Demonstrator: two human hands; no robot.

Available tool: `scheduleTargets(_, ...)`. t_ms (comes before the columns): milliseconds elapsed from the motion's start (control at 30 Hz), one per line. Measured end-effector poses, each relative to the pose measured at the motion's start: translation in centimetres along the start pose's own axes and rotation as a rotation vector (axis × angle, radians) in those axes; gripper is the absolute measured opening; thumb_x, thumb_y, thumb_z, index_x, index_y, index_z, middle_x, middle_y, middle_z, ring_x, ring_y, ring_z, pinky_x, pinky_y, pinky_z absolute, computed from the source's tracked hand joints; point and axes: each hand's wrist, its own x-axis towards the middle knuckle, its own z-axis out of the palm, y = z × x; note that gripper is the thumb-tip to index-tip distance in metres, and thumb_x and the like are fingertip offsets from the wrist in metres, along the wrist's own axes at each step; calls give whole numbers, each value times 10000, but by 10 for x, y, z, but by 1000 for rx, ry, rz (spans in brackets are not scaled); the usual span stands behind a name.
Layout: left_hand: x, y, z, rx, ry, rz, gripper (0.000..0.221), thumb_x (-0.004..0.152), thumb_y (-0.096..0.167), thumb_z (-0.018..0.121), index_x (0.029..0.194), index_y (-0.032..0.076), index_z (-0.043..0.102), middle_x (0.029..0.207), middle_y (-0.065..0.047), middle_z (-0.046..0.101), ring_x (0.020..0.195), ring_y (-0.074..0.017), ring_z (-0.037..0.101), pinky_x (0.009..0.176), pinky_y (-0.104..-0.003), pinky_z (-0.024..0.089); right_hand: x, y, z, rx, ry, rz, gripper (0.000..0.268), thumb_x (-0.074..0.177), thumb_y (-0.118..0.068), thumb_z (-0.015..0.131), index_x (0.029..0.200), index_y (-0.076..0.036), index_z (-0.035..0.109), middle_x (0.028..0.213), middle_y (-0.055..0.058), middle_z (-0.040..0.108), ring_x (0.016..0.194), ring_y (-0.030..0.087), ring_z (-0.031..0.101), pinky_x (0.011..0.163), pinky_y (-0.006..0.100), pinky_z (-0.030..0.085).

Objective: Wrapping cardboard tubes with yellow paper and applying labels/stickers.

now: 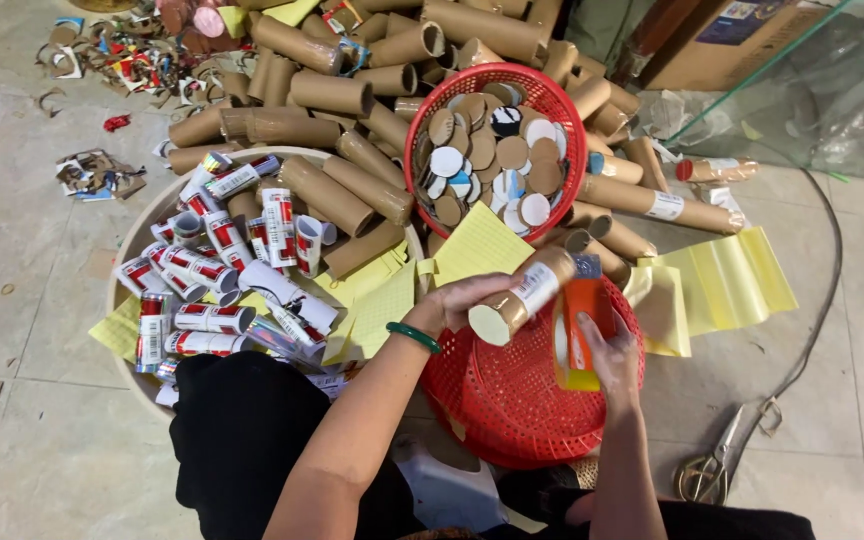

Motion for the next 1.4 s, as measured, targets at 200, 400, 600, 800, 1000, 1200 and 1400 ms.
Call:
scheduleTargets(200,-5,34,25,397,68,-37,802,858,433,732,1496,40,446,1231,-141,692,1023,-209,711,807,-348,604,2,13,0,105,-10,22,593,893,-259,761,1371,44,581,1240,184,714,1074,225,689,923,325,561)
scheduleTargets(400,0,44,71,43,-244,561,821,917,278,780,1573,169,298,1664,-94,292,1536,-230,303,1224,-353,350,4,13,3,55,2,48,618,882,-288,759,1378,31,574,1218,166,716,1035,204,705,893,321,581)
scheduleTargets(600,-13,53,5,914,663,967,494,910,269,806,1372,164,666,1557,-91,530,1477,-229,492,1229,-401,411,0,14,5,17,26,35,574,912,-277,771,1357,44,605,1191,162,734,1024,187,694,888,299,558)
scheduleTargets(800,-46,46,-84,372,1320,527,515,864,208,713,1343,132,539,1348,-47,511,1067,-208,639,826,-303,613,0,12,5,31,36,7,578,892,-269,784,1342,52,618,1167,133,740,998,157,695,865,294,555)
scheduleTargets(1000,-3,-7,-189,-131,1273,857,315,971,101,685,1249,14,566,1132,-149,529,908,-206,522,712,-300,480,0,14,8,-22,40,47,610,881,-288,790,1373,23,605,1155,145,747,974,150,706,843,279,563)
scheduleTargets(1200,-53,18,-106,357,1468,884,286,957,91,696,1224,77,594,1200,-107,511,976,-156,574,875,-320,550,-4,2,13,-6,28,88,650,861,-332,793,1388,-7,598,1142,127,754,939,151,718,807,286,581)
scheduleTargets(1400,-63,29,-103,403,1314,595,748,896,172,678,1564,139,346,1384,-153,507,1061,-310,601,986,-395,541,-20,-20,18,-263,67,-136,689,874,-406,764,1434,-48,587,1114,141,775,917,195,755,777,340,605)
